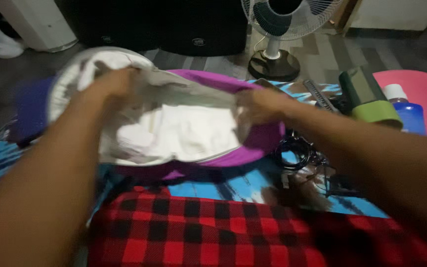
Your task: The person opens a purple backpack on a bed and packs items into it one at a time: a phone, a green bottle, a lotion bottle, a watch, a small mirror which they wipe with a cloth, and sunglasses. They arrange the items inside the bag's compartments.
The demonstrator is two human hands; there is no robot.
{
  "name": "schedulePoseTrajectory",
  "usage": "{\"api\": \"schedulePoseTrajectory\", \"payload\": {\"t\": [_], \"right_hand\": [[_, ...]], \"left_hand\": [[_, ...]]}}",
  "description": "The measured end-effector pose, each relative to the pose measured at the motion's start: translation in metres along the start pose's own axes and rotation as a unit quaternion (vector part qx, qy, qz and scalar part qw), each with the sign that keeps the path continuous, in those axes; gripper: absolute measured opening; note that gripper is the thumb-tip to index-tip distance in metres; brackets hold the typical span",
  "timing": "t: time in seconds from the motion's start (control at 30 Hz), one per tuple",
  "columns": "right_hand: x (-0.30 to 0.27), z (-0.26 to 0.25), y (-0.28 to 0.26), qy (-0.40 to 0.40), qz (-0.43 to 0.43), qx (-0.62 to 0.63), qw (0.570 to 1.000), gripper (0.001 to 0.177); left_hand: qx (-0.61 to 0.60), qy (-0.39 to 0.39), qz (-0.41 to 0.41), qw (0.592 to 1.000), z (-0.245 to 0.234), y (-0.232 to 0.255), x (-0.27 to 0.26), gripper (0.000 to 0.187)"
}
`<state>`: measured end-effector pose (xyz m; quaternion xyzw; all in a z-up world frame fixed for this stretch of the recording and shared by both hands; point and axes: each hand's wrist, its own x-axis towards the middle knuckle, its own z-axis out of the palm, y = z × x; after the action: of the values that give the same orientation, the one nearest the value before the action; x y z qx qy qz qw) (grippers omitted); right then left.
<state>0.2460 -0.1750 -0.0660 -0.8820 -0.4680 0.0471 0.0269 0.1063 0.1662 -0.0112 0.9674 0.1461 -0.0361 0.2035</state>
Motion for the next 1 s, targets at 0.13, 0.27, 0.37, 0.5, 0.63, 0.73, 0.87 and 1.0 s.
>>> {"api": "schedulePoseTrajectory", "payload": {"t": [0.13,0.27,0.37,0.5,0.63,0.73,0.87,1.0], "right_hand": [[-0.031,0.011,-0.052,0.152,0.146,0.121,0.970,0.063],[-0.059,0.009,-0.084,0.316,0.257,0.040,0.912,0.081],[-0.062,0.009,-0.079,0.248,0.335,0.100,0.904,0.095],[-0.048,-0.011,-0.066,0.234,0.289,0.275,0.887,0.040],[-0.029,-0.055,-0.065,0.172,0.201,0.593,0.761,0.026],[-0.036,-0.071,-0.060,0.183,0.166,0.679,0.692,0.020],[-0.048,-0.045,-0.036,0.294,0.217,0.685,0.630,0.016],[-0.058,0.035,-0.022,0.262,0.324,0.633,0.653,0.012]], "left_hand": [[0.018,-0.052,0.009,0.998,-0.017,0.003,0.004,0.107],[0.075,-0.128,0.065,0.987,0.005,0.017,-0.014,0.118],[0.078,-0.153,0.099,0.980,0.058,0.049,-0.054,0.146],[0.122,-0.166,0.025,0.978,0.091,0.083,-0.093,0.161],[0.086,-0.034,0.040,0.995,0.107,0.086,-0.085,0.113],[-0.046,0.051,0.073,0.995,0.120,0.060,-0.059,0.062],[-0.199,0.063,0.076,0.975,0.105,0.024,-0.015,0.041],[-0.597,-0.069,-0.062,0.796,0.089,0.015,-0.021,0.043]]}}
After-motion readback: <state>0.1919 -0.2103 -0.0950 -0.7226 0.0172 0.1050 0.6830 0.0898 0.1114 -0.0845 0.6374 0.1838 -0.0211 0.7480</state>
